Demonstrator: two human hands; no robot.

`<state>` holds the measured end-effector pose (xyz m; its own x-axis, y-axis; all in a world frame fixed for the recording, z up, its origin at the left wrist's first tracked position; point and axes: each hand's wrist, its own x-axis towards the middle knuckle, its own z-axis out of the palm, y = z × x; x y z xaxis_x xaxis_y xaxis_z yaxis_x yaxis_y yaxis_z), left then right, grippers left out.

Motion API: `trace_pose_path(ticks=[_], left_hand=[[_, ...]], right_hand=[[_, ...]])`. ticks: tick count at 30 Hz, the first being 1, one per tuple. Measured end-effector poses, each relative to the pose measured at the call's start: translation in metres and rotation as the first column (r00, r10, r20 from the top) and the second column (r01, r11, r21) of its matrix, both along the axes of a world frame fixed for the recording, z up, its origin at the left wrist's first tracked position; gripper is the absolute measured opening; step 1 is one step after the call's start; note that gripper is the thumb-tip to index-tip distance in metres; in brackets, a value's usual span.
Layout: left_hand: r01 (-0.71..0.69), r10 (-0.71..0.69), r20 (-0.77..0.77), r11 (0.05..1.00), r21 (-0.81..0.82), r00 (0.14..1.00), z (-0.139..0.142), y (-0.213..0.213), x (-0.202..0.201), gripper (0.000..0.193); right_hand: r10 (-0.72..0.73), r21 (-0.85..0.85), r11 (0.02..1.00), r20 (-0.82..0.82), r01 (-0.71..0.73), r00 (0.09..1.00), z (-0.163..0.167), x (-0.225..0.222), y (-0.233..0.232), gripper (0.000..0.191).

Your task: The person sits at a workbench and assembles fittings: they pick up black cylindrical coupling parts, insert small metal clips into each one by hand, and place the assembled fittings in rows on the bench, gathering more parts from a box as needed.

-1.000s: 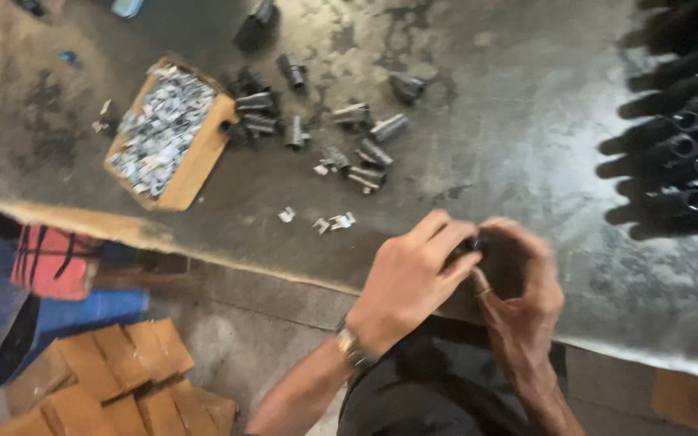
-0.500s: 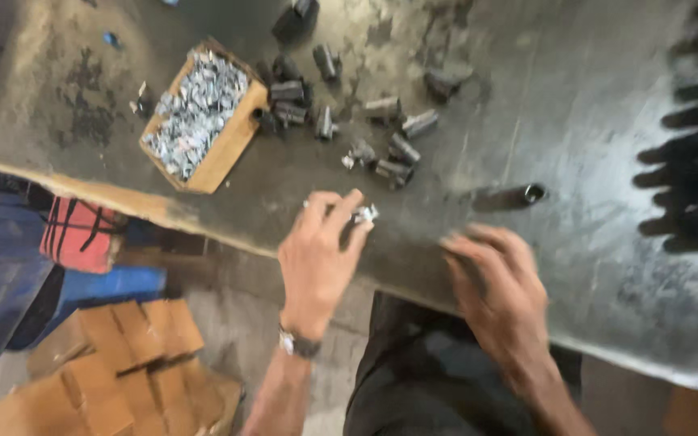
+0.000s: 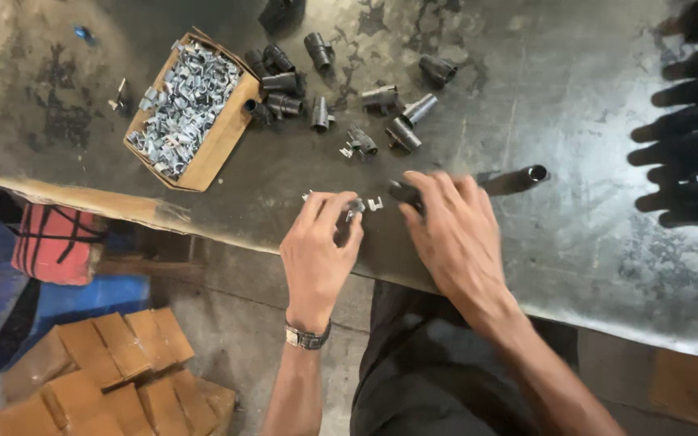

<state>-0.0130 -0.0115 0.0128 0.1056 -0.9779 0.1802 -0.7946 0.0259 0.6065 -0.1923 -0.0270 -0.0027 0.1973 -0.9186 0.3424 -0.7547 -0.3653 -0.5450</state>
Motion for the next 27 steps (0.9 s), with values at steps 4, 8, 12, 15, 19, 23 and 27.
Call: trace_pose_path(ticks=[4,8,12,15,19,23,27], left_hand=[[0.12,-0.102,0.124,0.981,-0.151,0.987,-0.01,0.0,0.005,0.028],[0.163,-0.145,0.155,0.98,-0.116,0.977,-0.011,-0.004,0.007,0.022],[0.13,-0.121,0.051,0.967,-0.221,0.991,-0.001,-0.004,0.007,0.024],[0.068,-0.091,-0.261,0.993,-0.096,0.961,0.005,0.004,0.003,0.024],[0.129,-0.078,-0.557,0.99,0.053,0.827,-0.003,0.016,-0.02,0.02],[0.26,-0.224,-0.639,0.965,-0.039,0.736,-0.01,0.019,-0.043,0.013],[0.345,-0.105,-0.805,0.93,0.129,0.584,-0.005,0.017,-0.054,0.016]], right_hand=[[-0.041,0.16,0.987,0.225,0.004,0.974,0.005,-0.021,0.032,0.041],[-0.08,0.235,0.971,0.464,-0.036,0.882,0.005,-0.031,0.048,0.034],[-0.182,0.322,0.947,0.576,-0.017,0.797,0.004,-0.035,0.056,0.034],[-0.134,0.233,0.973,0.567,-0.001,0.813,0.005,-0.04,0.061,0.032],[-0.148,0.214,0.976,0.526,0.038,0.838,0.002,-0.046,0.064,0.031],[-0.166,0.204,0.976,0.502,0.07,0.849,-0.002,-0.053,0.068,0.031],[-0.197,0.232,0.969,0.509,0.087,0.838,-0.007,-0.059,0.07,0.03]])
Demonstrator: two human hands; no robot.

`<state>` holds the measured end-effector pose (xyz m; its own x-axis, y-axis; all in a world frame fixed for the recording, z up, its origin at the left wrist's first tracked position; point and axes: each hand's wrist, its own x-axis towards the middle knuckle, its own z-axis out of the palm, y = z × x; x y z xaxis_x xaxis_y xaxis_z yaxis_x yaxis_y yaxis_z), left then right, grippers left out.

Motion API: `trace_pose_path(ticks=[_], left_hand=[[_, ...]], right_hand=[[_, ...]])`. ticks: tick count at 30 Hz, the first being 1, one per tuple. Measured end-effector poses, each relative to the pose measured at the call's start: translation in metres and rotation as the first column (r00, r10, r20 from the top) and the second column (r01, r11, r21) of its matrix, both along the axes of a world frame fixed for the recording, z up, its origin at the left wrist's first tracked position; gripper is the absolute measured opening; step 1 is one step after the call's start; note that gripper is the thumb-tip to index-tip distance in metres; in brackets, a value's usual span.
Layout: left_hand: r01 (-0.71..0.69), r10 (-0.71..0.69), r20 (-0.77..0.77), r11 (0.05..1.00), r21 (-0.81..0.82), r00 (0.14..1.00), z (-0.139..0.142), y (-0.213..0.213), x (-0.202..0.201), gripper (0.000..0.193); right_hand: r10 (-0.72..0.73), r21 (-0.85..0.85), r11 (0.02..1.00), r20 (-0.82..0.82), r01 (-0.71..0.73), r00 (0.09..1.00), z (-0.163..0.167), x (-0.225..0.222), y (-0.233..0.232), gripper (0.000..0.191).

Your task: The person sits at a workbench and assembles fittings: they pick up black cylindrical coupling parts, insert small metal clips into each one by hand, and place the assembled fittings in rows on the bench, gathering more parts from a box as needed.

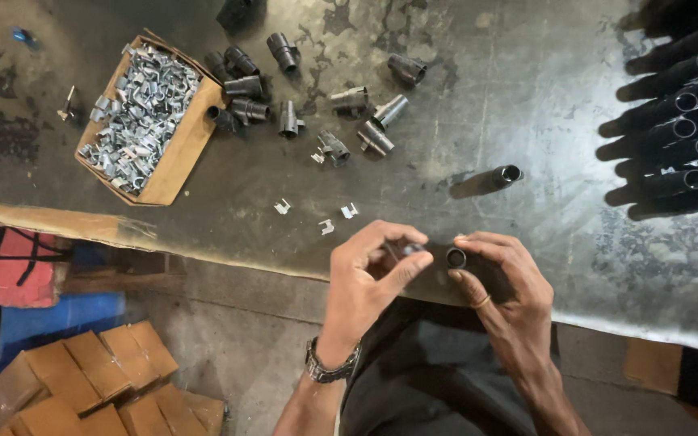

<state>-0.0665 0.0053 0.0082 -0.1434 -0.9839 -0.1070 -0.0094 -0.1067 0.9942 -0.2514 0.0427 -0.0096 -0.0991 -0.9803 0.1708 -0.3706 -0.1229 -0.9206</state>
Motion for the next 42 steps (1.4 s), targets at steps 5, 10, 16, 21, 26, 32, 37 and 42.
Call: trace_pose_path(ticks=[5,10,16,21,26,32,37,42], left_hand=[[0.103,-0.1,-0.023,0.979,0.176,0.995,0.013,0.0,-0.002,0.025],[0.129,-0.071,0.241,0.963,-0.235,0.968,0.017,0.005,-0.01,0.025],[0.195,-0.081,0.366,0.937,-0.289,0.927,0.017,0.003,-0.01,0.024],[0.214,-0.07,0.4,0.92,-0.328,0.914,0.015,0.002,-0.008,0.025],[0.212,-0.066,0.395,0.917,-0.337,0.916,0.015,0.0,-0.01,0.026],[0.26,-0.074,0.495,0.911,-0.319,0.866,0.019,-0.001,-0.009,0.032],[0.258,-0.043,0.52,0.901,-0.348,0.853,0.019,-0.001,-0.011,0.03],[0.248,-0.064,0.513,0.922,-0.298,0.856,0.02,-0.003,-0.01,0.026]], right_hand=[[0.001,-0.01,1.0,0.024,-0.001,1.0,-0.005,-0.002,0.0,0.029],[-0.009,-0.018,1.0,-0.031,0.008,0.999,-0.005,-0.001,0.0,0.032],[-0.013,-0.083,0.997,-0.129,0.003,0.992,-0.004,-0.001,-0.003,0.035],[-0.031,-0.057,0.998,-0.151,0.022,0.988,-0.005,0.003,-0.003,0.031],[-0.029,-0.053,0.998,-0.169,0.02,0.985,-0.004,0.002,-0.005,0.029],[-0.028,-0.025,0.999,-0.174,0.024,0.984,-0.004,0.004,-0.005,0.03],[-0.024,-0.026,0.999,-0.211,0.019,0.977,-0.006,0.004,-0.004,0.032],[-0.029,-0.02,0.999,-0.239,0.025,0.971,-0.008,0.003,-0.003,0.033]])
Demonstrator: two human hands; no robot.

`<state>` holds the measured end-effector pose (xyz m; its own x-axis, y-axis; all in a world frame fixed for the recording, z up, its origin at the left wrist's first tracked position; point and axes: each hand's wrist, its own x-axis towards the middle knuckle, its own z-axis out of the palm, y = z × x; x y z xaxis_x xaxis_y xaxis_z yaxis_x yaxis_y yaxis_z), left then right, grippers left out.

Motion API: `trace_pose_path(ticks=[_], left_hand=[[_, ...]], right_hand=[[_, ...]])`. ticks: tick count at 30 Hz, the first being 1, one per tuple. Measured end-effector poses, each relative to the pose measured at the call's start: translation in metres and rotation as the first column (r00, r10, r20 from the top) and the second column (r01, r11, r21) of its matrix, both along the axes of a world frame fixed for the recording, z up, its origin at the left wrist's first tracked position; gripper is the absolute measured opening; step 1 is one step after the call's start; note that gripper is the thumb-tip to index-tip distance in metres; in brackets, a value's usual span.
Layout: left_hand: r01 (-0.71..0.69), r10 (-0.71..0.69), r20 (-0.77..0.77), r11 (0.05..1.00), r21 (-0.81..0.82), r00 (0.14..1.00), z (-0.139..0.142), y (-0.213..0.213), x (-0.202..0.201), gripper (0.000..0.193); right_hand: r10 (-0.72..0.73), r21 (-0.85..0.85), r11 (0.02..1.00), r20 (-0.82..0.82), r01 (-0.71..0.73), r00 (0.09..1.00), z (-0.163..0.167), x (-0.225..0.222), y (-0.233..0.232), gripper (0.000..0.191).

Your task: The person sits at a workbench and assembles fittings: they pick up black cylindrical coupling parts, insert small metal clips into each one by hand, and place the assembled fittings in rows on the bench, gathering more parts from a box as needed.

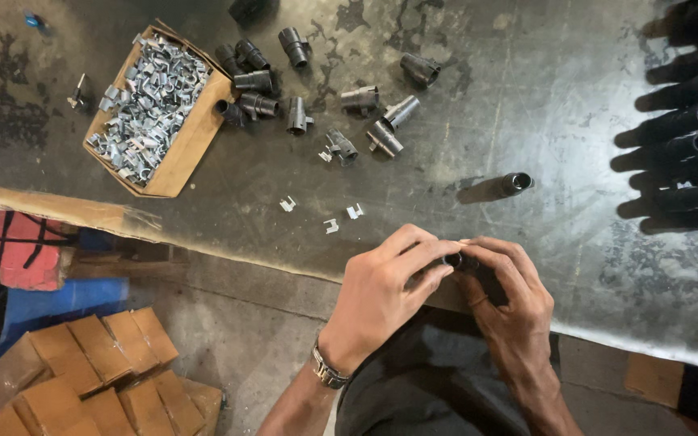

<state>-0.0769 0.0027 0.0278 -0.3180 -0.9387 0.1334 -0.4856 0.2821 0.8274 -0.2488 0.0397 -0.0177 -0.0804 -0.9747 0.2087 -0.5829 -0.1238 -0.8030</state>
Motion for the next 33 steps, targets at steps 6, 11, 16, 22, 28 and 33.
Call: trace_pose_path(ticks=[6,11,16,22,28,33], left_hand=[[0.014,-0.012,0.031,0.999,-0.045,0.999,0.003,-0.002,-0.001,0.028],[0.038,-0.038,0.007,0.999,0.026,0.999,0.002,0.001,0.005,0.043],[-0.012,0.025,0.131,0.994,-0.105,0.991,-0.017,-0.008,-0.013,0.031],[-0.078,0.115,0.187,0.977,-0.197,0.976,-0.024,-0.032,-0.036,0.044],[-0.436,0.488,0.219,0.865,-0.246,0.845,-0.003,-0.005,0.037,0.028],[-0.374,0.485,0.368,0.865,-0.334,0.793,-0.021,0.0,0.07,0.028]], right_hand=[[-0.01,0.013,1.0,-0.003,0.01,1.0,0.001,0.001,-0.001,0.035],[-0.002,0.0,1.0,0.008,0.002,1.0,0.004,0.002,-0.001,0.035],[-0.076,-0.116,0.991,-0.082,0.066,0.994,0.001,-0.002,0.002,0.048],[-0.14,-0.223,0.967,-0.072,0.12,0.988,0.006,-0.009,0.012,0.044],[0.085,-0.194,0.976,-0.1,-0.103,0.991,0.031,0.013,-0.006,0.034],[0.146,-0.224,0.954,-0.238,-0.2,0.96,0.026,0.069,-0.081,0.04]])
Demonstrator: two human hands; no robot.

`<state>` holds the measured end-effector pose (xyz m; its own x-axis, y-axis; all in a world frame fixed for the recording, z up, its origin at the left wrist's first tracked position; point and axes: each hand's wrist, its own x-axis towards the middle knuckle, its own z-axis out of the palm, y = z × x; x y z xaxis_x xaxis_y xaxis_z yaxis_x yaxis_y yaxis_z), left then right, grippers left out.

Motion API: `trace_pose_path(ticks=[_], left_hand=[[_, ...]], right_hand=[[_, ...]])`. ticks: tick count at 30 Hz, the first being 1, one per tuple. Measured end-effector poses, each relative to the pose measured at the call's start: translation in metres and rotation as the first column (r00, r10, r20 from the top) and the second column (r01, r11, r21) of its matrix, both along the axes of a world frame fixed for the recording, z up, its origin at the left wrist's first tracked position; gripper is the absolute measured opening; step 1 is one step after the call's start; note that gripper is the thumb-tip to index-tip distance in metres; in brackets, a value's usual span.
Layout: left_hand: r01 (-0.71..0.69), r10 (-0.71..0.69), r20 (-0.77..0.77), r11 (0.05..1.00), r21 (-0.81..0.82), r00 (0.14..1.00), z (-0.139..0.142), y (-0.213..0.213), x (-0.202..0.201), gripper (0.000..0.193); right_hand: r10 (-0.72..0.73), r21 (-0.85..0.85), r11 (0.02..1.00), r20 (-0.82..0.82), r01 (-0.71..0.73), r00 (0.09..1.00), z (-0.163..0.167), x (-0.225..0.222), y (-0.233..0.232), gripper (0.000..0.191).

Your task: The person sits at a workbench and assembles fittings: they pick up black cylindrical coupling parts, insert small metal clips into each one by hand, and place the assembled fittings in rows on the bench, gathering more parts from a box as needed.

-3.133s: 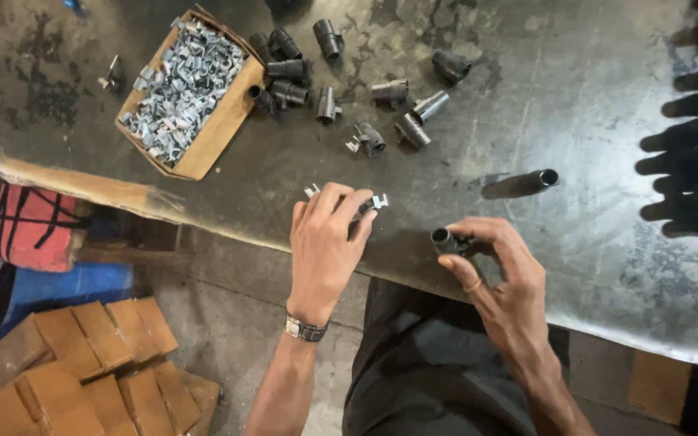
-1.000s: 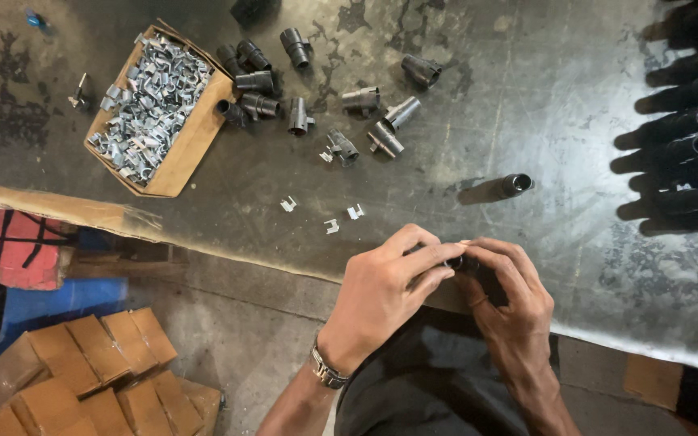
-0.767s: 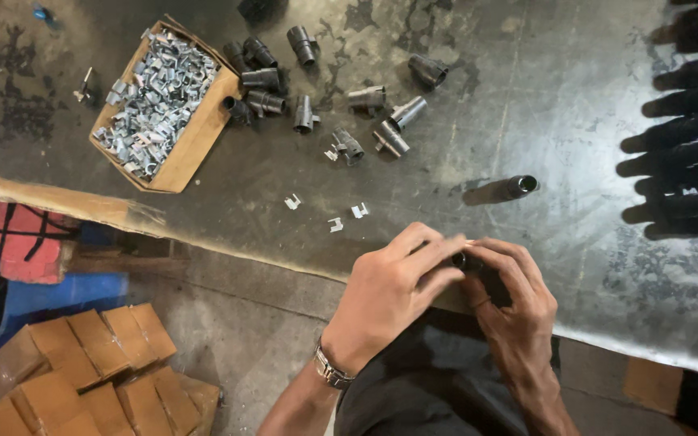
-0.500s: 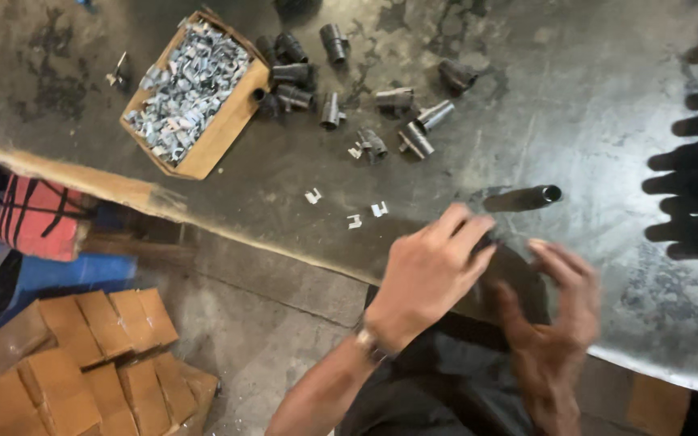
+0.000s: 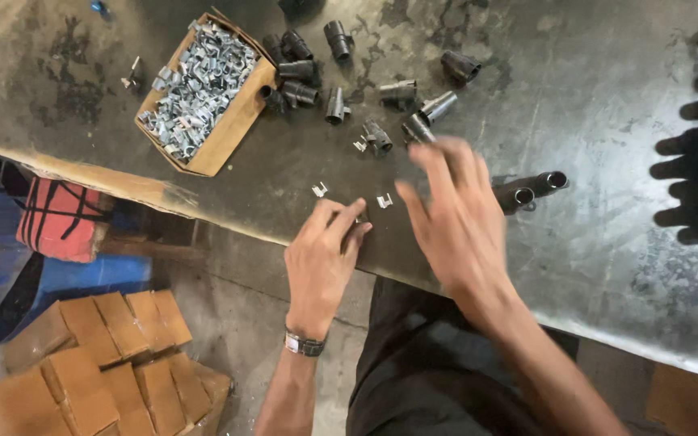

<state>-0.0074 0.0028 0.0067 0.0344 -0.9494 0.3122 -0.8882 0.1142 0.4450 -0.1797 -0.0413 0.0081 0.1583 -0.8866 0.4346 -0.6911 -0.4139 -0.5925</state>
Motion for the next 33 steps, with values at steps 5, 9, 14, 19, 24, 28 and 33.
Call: trace_pose_path(ticks=[5,9,14,19,24,28,33], left_hand=[[-0.026,0.051,-0.216,0.993,0.117,0.975,-0.004,0.007,-0.004,0.021],[-0.037,0.054,-0.447,0.998,0.047,0.893,-0.005,0.009,-0.004,0.019],[-0.025,0.114,-0.672,0.99,0.141,0.731,-0.016,0.009,-0.003,0.011],[0.128,0.079,-0.826,0.975,0.18,0.557,-0.017,0.013,-0.01,0.01],[0.302,0.146,-0.904,0.911,0.282,0.403,-0.007,0.015,-0.019,0.023],[0.331,-0.001,-0.903,0.931,0.156,0.429,0.003,0.022,-0.023,0.022],[0.327,-0.123,-0.827,0.942,0.076,0.549,0.012,0.026,-0.022,0.024]], right_hand=[[-0.233,-0.035,0.972,-0.242,0.232,0.942,-0.015,0.021,-0.046,0.044],[-0.197,0.03,0.976,-0.289,0.215,0.937,-0.022,0.011,-0.029,0.039],[-0.08,0.14,0.987,-0.017,0.081,0.997,-0.012,-0.009,0.018,0.041],[-0.076,0.061,0.996,0.17,0.066,0.982,-0.012,-0.021,0.049,0.038],[-0.278,0.485,0.871,0.613,-0.075,0.74,-0.03,-0.026,0.055,0.024],[0.017,0.166,0.98,0.491,-0.112,0.871,-0.039,-0.031,0.067,0.03],[-0.19,0.457,0.888,0.462,-0.049,0.866,-0.044,-0.036,0.08,0.018]])
